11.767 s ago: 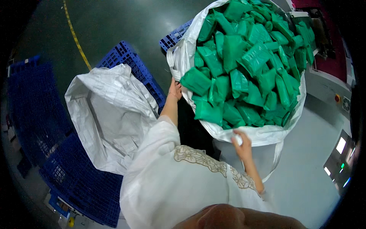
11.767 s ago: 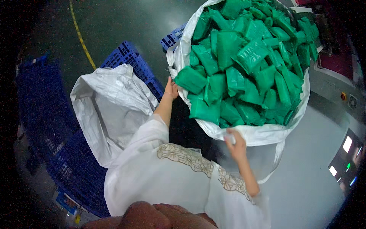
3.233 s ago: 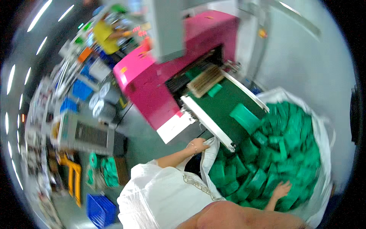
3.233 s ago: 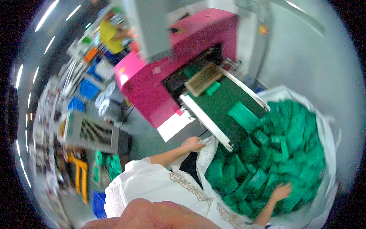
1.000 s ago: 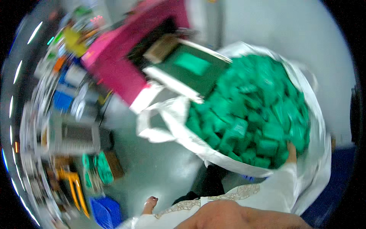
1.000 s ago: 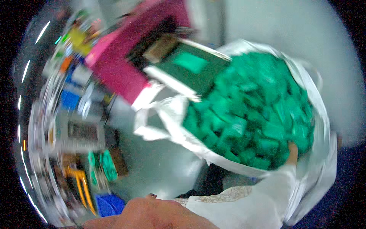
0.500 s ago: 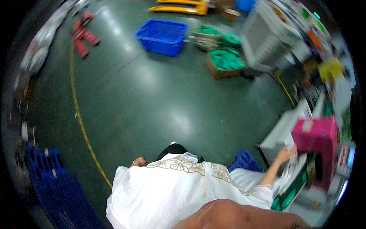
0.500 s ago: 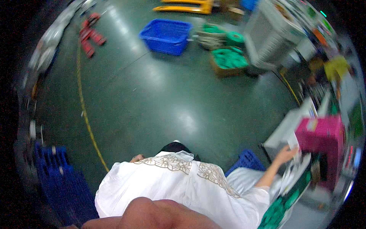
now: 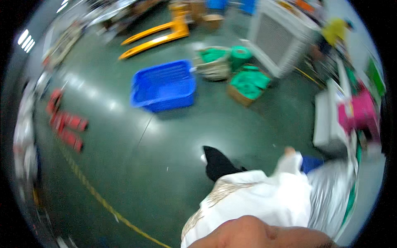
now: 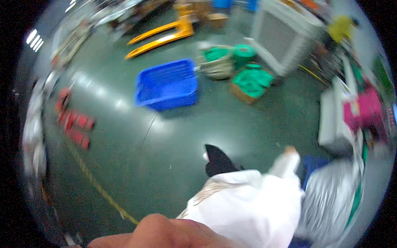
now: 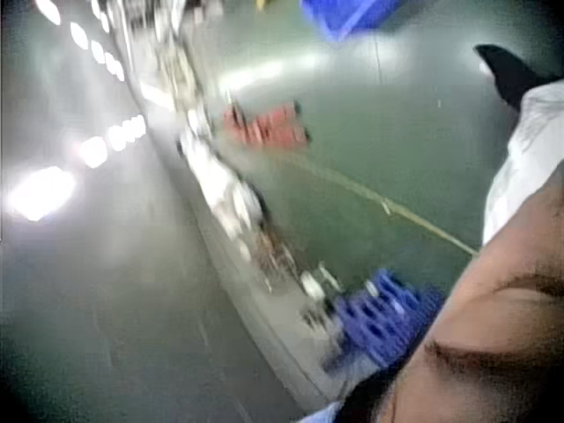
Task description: The person moves green packages from a large bag onto a conveyor belt, operates a manual pallet jack to relocate a pallet, and places packages into a blue basket.
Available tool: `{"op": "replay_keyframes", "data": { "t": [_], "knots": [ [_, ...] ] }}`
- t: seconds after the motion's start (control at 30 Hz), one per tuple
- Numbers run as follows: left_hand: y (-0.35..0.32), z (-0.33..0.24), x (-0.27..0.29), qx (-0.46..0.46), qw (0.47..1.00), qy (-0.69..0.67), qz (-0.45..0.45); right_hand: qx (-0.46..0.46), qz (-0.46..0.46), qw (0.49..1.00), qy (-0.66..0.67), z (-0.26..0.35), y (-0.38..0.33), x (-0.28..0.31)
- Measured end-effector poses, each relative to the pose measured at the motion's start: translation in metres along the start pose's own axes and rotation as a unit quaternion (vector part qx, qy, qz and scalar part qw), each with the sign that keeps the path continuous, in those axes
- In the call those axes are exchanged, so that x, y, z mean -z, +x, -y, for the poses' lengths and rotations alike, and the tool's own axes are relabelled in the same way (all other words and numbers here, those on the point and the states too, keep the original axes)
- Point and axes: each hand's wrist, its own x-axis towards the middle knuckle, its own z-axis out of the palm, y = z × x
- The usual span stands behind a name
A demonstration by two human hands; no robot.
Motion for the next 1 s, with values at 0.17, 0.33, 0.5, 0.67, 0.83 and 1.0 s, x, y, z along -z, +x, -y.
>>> {"op": "replay_keyframes", "data": {
  "t": [0.17,0.33,0.5,0.67,0.83,1.0],
  "knots": [
    [0.091,-0.124,0.167,-0.015,1.0,-0.012,0.013,-0.1,-0.016,0.988,-0.119,0.216,-0.126,0.347],
    [0.213,-0.155,0.315,0.027,0.996,-0.089,-0.007,0.078,-0.223,0.972,-0.014,0.589,-0.179,0.503],
    [0.336,-0.139,0.476,0.057,0.996,-0.062,-0.029,0.228,-0.29,0.9,-0.232,0.832,-0.169,0.439],
    [0.469,-0.362,0.822,-0.059,0.947,-0.189,-0.253,0.308,-0.031,0.939,-0.147,0.906,-0.235,0.298],
    [0.589,-0.594,1.142,-0.342,0.829,-0.195,-0.396,0.18,0.027,0.982,-0.042,1.161,-0.292,0.343],
    [0.716,-0.7,1.247,-0.456,0.828,0.06,-0.32,0.249,-0.101,0.963,-0.02,1.495,-0.326,0.46]
  ]
}}
